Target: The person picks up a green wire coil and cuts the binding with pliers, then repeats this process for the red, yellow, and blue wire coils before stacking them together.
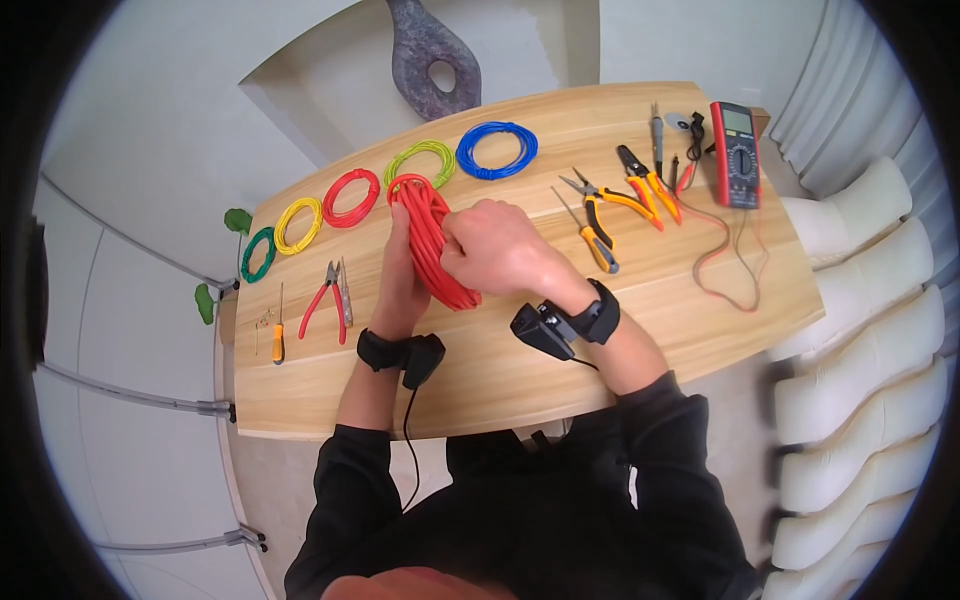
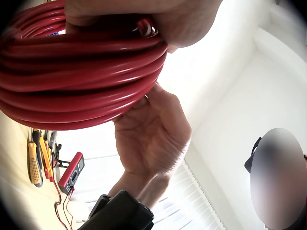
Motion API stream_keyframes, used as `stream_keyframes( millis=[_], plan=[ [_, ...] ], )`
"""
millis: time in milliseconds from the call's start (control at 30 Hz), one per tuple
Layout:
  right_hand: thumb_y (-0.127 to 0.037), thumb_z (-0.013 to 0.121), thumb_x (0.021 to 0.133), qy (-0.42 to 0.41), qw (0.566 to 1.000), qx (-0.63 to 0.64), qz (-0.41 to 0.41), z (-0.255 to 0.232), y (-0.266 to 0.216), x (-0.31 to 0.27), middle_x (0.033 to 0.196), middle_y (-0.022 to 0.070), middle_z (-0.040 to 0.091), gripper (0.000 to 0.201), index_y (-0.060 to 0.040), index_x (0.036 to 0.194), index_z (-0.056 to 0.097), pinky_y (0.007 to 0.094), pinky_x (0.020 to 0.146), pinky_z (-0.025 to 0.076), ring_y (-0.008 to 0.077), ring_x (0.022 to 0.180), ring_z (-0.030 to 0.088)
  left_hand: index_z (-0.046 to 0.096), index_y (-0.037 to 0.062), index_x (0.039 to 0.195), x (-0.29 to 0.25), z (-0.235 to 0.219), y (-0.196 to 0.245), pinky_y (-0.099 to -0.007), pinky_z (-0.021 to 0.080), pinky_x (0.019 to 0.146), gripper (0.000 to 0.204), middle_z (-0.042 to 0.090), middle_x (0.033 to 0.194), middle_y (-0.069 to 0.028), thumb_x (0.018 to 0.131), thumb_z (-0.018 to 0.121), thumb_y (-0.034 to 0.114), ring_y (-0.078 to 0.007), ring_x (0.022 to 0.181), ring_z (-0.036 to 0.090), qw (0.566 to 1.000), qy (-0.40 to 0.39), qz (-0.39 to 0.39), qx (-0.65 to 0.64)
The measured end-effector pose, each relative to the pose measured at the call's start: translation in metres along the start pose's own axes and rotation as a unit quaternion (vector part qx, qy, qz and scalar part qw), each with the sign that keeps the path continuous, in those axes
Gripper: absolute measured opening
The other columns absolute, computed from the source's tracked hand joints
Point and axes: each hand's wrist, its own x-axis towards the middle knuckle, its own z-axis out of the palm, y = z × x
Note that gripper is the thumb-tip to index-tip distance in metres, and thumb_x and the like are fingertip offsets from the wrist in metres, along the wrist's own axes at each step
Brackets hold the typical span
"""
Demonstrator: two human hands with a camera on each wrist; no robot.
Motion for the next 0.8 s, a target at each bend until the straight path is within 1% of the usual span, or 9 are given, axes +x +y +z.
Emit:
stream_keyframes(
  millis=[167,267,333,367,433,533,667,733,800],
  plan=[
    [-0.012,0.052,0.073,-0.045,0.996,0.064,-0.032,-0.001,0.009,0.005,0.056,0.0156,0.053,0.014,-0.0010,0.065,0.052,0.0368,0.050,0.040,0.0314,0.052,0.052,0.051,0.0041,0.095,0.000,0.002,0.003,-0.0274,0.048,0.068,0.045,0.058,0.083,-0.0065,0.091,0.038,0.047,-0.0134,0.073,0.057,1.000,-0.006,0.003,-0.001],
    [-0.011,0.053,0.074,-0.071,0.991,0.109,-0.033,-0.001,0.011,0.006,0.053,0.0139,0.052,0.014,-0.0003,0.065,0.051,0.0324,0.048,0.038,0.0256,0.049,0.050,0.052,0.0037,0.095,0.003,-0.005,0.002,-0.0284,0.048,0.066,0.047,0.058,0.083,-0.0072,0.090,0.038,0.049,-0.0146,0.073,0.058,1.000,-0.012,0.002,0.002],
    [-0.011,0.056,0.076,-0.074,0.984,0.157,-0.043,0.001,0.012,0.006,0.053,0.0109,0.052,0.017,-0.0002,0.065,0.050,0.0303,0.048,0.038,0.0195,0.048,0.049,0.049,0.0058,0.106,0.008,-0.018,0.000,-0.0311,0.051,0.066,0.053,0.060,0.088,-0.0109,0.090,0.030,0.052,-0.0191,0.076,0.061,0.997,-0.062,-0.048,0.028],
    [-0.011,0.056,0.076,-0.075,0.984,0.157,-0.043,0.000,0.011,0.006,0.053,0.0109,0.052,0.017,-0.0002,0.065,0.050,0.0303,0.048,0.038,0.0195,0.048,0.049,0.049,0.0058,0.106,0.007,-0.017,0.002,-0.0311,0.051,0.066,0.053,0.060,0.088,-0.0109,0.090,0.030,0.052,-0.0191,0.076,0.061,0.997,-0.061,-0.048,0.028],
    [-0.014,0.060,0.077,-0.078,0.980,0.179,-0.043,-0.002,0.008,0.006,0.055,0.0081,0.053,0.021,-0.0006,0.065,0.049,0.0294,0.048,0.039,0.0165,0.049,0.050,0.049,0.0047,0.105,0.006,-0.013,0.005,-0.0333,0.052,0.059,0.056,0.060,0.082,-0.0129,0.090,0.027,0.054,-0.0217,0.067,0.061,0.996,-0.071,-0.056,0.023],
    [-0.017,0.062,0.077,-0.067,0.983,0.169,-0.040,0.001,0.008,0.007,0.055,0.0070,0.053,0.024,-0.0014,0.065,0.049,0.0286,0.049,0.039,0.0156,0.050,0.050,0.050,0.0042,0.103,0.010,-0.012,0.001,-0.0341,0.052,0.056,0.055,0.060,0.081,-0.0121,0.090,0.029,0.054,-0.0219,0.065,0.061,0.999,-0.030,-0.038,-0.008],
    [-0.019,0.064,0.076,-0.067,0.986,0.154,-0.016,0.000,0.007,0.007,0.056,0.0078,0.054,0.023,-0.0015,0.067,0.051,0.0286,0.050,0.040,0.0171,0.051,0.052,0.051,0.0037,0.101,0.010,-0.021,0.001,-0.0335,0.052,0.058,0.052,0.060,0.081,-0.0116,0.090,0.033,0.052,-0.0213,0.067,0.061,0.998,-0.056,-0.039,0.002],
    [-0.036,0.063,0.073,-0.082,0.988,0.125,0.028,-0.001,0.006,0.008,0.064,0.0114,0.059,0.034,-0.0027,0.068,0.055,0.0359,0.056,0.044,0.0284,0.062,0.057,0.052,0.0034,0.098,0.010,-0.025,0.001,-0.0297,0.051,0.063,0.046,0.060,0.080,-0.0097,0.090,0.038,0.046,-0.0188,0.072,0.060,0.996,-0.083,-0.035,0.021],
    [-0.039,0.064,0.071,-0.097,0.990,0.099,0.025,0.000,0.004,0.009,0.067,0.0122,0.060,0.037,-0.0030,0.073,0.055,0.0362,0.058,0.044,0.0294,0.065,0.058,0.052,0.0032,0.094,0.006,-0.016,0.002,-0.0279,0.049,0.061,0.041,0.058,0.077,-0.0073,0.090,0.042,0.042,-0.0157,0.068,0.058,0.997,-0.058,-0.018,0.041]
  ],
)
